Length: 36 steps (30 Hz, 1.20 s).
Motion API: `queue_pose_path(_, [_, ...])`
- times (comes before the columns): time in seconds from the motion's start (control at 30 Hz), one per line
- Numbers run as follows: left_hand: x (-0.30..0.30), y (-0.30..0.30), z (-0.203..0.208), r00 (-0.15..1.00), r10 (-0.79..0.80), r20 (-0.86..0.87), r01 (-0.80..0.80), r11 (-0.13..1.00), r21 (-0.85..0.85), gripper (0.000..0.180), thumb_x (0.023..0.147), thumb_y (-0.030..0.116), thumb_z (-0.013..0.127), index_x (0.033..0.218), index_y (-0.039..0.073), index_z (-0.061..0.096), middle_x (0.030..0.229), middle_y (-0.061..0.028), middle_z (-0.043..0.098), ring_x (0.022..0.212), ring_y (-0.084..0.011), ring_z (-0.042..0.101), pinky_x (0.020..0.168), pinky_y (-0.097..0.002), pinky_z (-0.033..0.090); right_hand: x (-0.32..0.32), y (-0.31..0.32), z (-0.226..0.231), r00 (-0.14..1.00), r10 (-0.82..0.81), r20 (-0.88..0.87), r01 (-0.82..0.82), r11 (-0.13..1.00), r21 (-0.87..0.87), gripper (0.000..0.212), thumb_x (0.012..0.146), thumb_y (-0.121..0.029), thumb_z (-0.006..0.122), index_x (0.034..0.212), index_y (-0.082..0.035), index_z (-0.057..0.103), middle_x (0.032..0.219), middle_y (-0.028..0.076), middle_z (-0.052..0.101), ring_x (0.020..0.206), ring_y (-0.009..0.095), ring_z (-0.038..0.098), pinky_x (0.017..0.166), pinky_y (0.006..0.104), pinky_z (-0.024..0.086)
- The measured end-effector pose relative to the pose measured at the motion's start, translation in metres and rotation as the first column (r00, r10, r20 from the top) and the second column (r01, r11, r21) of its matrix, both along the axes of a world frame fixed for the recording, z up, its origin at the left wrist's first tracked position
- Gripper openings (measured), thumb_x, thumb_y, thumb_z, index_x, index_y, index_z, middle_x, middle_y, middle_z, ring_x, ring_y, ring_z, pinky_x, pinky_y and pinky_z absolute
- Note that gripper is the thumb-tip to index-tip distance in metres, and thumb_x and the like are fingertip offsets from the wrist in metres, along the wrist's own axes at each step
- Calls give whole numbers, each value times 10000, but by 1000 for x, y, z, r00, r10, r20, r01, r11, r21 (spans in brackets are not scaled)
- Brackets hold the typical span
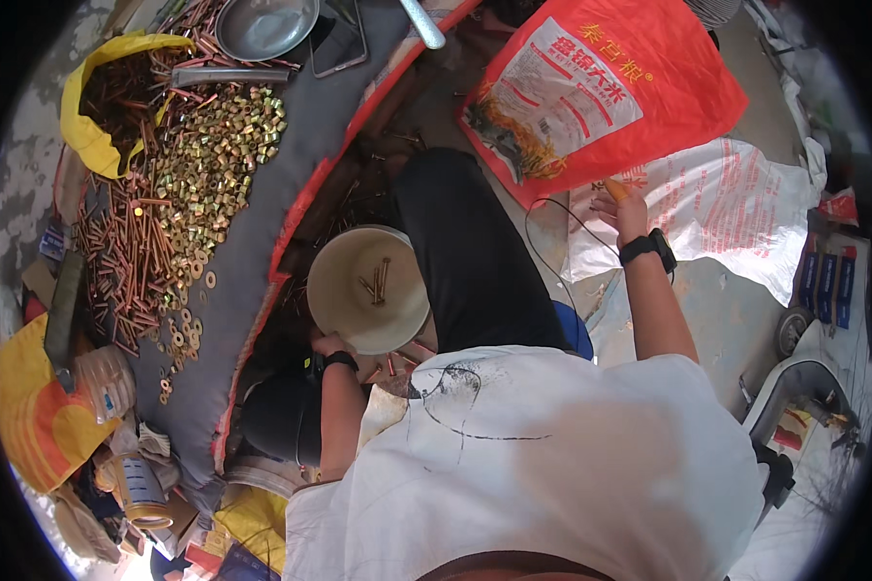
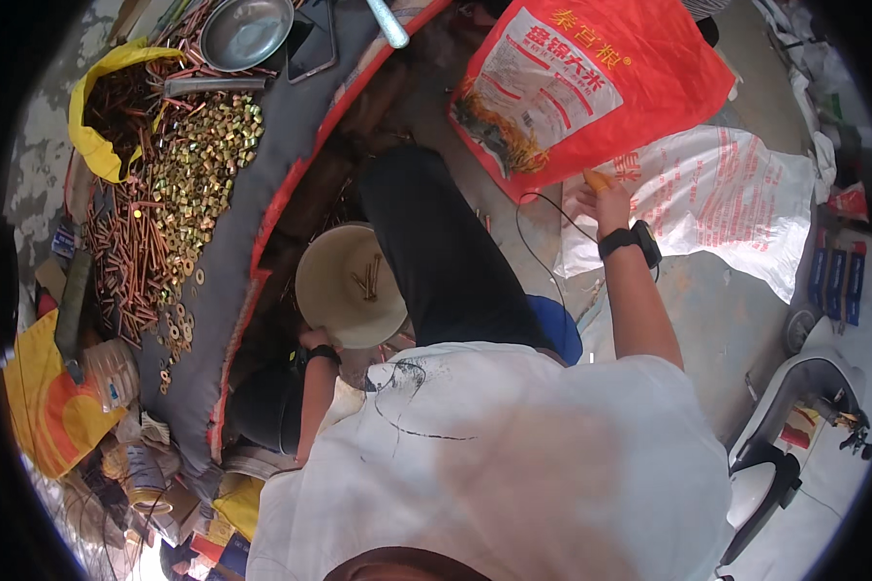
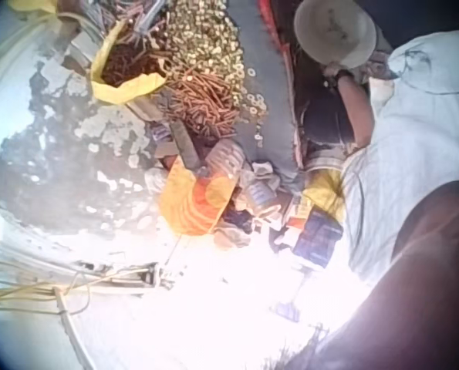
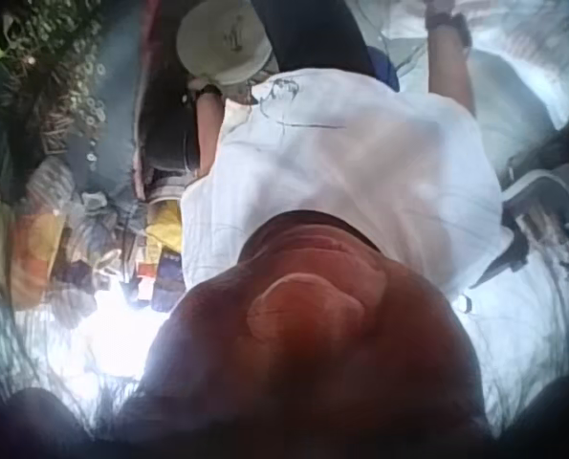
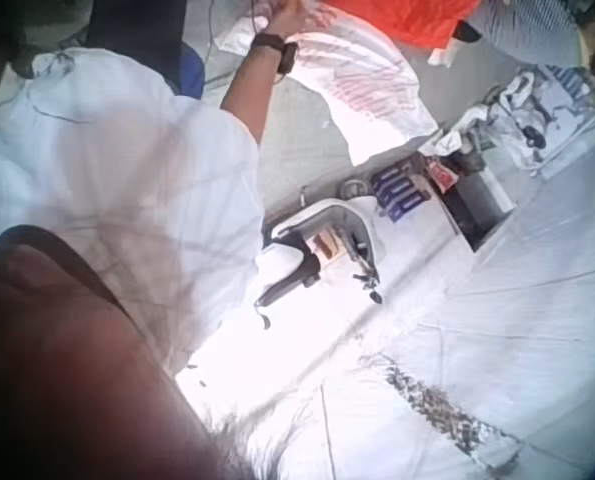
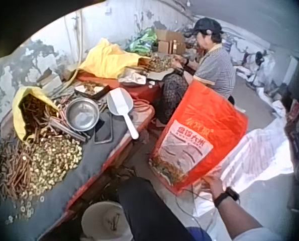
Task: Manually assembling bolts with washers and nuts and placing them into a bucket.
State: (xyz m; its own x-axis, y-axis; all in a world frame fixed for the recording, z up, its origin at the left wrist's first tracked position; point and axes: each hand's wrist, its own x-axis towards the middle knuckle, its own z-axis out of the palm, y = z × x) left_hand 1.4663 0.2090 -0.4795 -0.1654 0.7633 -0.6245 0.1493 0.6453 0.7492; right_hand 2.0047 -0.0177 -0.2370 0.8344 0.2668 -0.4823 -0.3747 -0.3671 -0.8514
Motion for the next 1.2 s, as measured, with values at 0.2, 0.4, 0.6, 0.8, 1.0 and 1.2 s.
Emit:
queue_pose_path(0.2, [-44,9,36,849,-332,-411,325,941,-89,481,746,23,590,1213,-23,484,1140,-167,579,960,-292,594,827,-355,462,29,87,-20,889,62,454,60,967,-249,484,765,-255,679,1178,-34,556,759,119,625,636,248,607,572,361,476])
queue_pose_path(0.4, [17,18,102,956,-113,-272,171,965,200,655,690,-66,652,1291,-62,390,1207,-201,533,1088,-254,527,901,-334,428,106,39,-114,721,208,661,145,888,-437,382,903,-248,420,1269,-296,518,953,219,633,847,295,625,756,410,458])
queue_pose_path(0.6, [32,13,188,951,-163,-264,228,944,239,503,763,41,648,1226,-61,481,1153,-180,576,1054,-257,557,917,-334,425,101,21,-105,580,112,807,181,948,-261,350,875,-329,589,942,11,641,731,83,611,572,196,529,504,368,443])
queue_pose_path(0.8, [18,11,230,931,-198,-308,268,941,205,477,800,122,639,1246,18,506,1122,-128,602,1009,-197,577,819,-298,459,-6,90,69,886,-411,214,251,814,523,331,845,-239,640,1064,7,607,827,81,623,659,189,571,580,327,464])
queue_pose_path(1.0, [50,8,259,983,-125,-133,155,957,246,409,813,69,610,1205,-15,529,1056,-149,628,974,-201,597,849,-300,467,7,46,52,919,-353,177,229,842,488,358,842,-244,645,1038,53,605,927,82,624,760,171,582,676,293,471])
queue_pose_path(1.2, [74,25,301,966,-254,-52,255,895,366,365,811,83,609,1160,-16,566,1054,-135,634,970,-181,600,860,-292,460,-1,23,32,896,-233,377,143,957,251,317,894,-138,523,1163,21,570,947,163,632,766,230,602,672,348,482])
